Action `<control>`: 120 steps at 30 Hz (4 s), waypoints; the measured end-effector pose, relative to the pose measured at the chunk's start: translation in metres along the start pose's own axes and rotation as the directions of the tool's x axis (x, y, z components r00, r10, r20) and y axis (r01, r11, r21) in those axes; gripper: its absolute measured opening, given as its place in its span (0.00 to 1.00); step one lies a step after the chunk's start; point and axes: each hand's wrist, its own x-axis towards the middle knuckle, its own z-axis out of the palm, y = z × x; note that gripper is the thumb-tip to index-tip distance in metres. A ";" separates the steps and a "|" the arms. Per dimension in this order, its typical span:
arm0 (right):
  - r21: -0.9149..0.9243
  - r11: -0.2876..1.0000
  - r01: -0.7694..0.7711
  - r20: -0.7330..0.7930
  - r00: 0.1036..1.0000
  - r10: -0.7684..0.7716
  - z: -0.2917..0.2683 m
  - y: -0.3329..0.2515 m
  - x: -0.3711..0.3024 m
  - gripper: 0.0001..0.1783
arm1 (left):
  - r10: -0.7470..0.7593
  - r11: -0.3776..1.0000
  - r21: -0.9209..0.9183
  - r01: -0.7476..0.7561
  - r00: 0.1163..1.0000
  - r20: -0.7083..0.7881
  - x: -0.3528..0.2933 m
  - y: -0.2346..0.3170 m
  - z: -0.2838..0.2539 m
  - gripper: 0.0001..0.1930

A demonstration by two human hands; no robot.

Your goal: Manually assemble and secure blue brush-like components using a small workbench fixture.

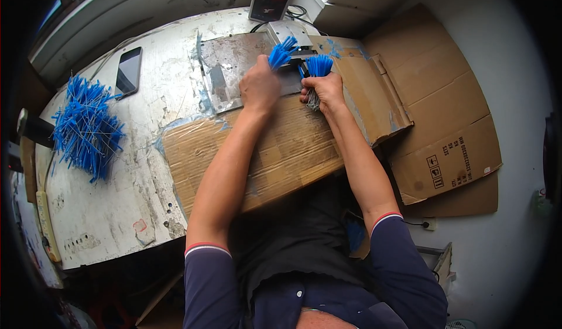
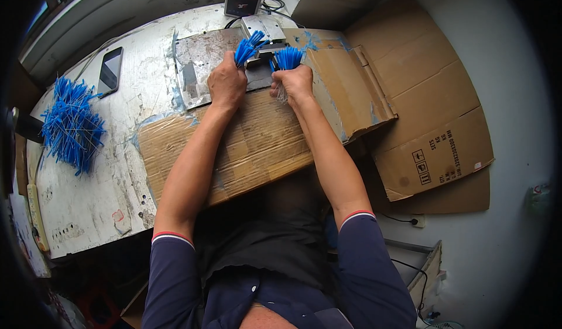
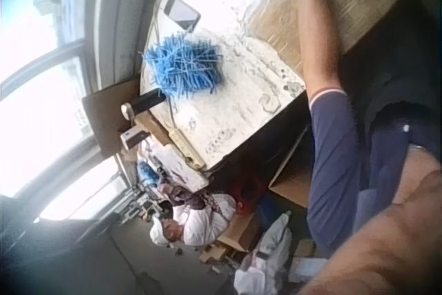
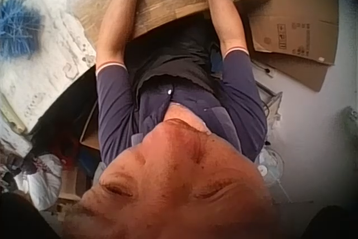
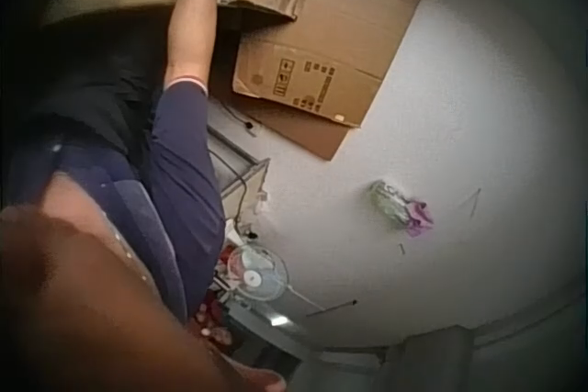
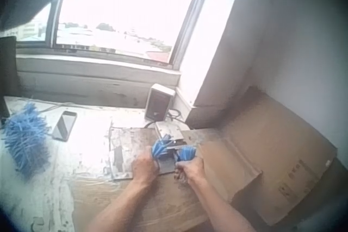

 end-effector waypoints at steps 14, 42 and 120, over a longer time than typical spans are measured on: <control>0.157 0.984 -0.087 -0.041 0.995 0.095 0.005 -0.005 0.000 0.06 | 0.261 0.960 -0.004 -0.279 0.905 -0.335 0.003 -0.003 0.004 0.10; 0.303 0.947 -0.104 0.223 0.974 0.036 -0.020 -0.001 -0.029 0.11 | 0.346 0.925 0.158 -0.345 0.938 0.020 -0.007 -0.002 0.005 0.04; 0.279 0.958 0.060 -0.001 0.998 -0.063 -0.020 0.008 -0.014 0.08 | 0.255 0.967 0.036 -0.254 0.966 -0.034 -0.006 0.005 0.003 0.10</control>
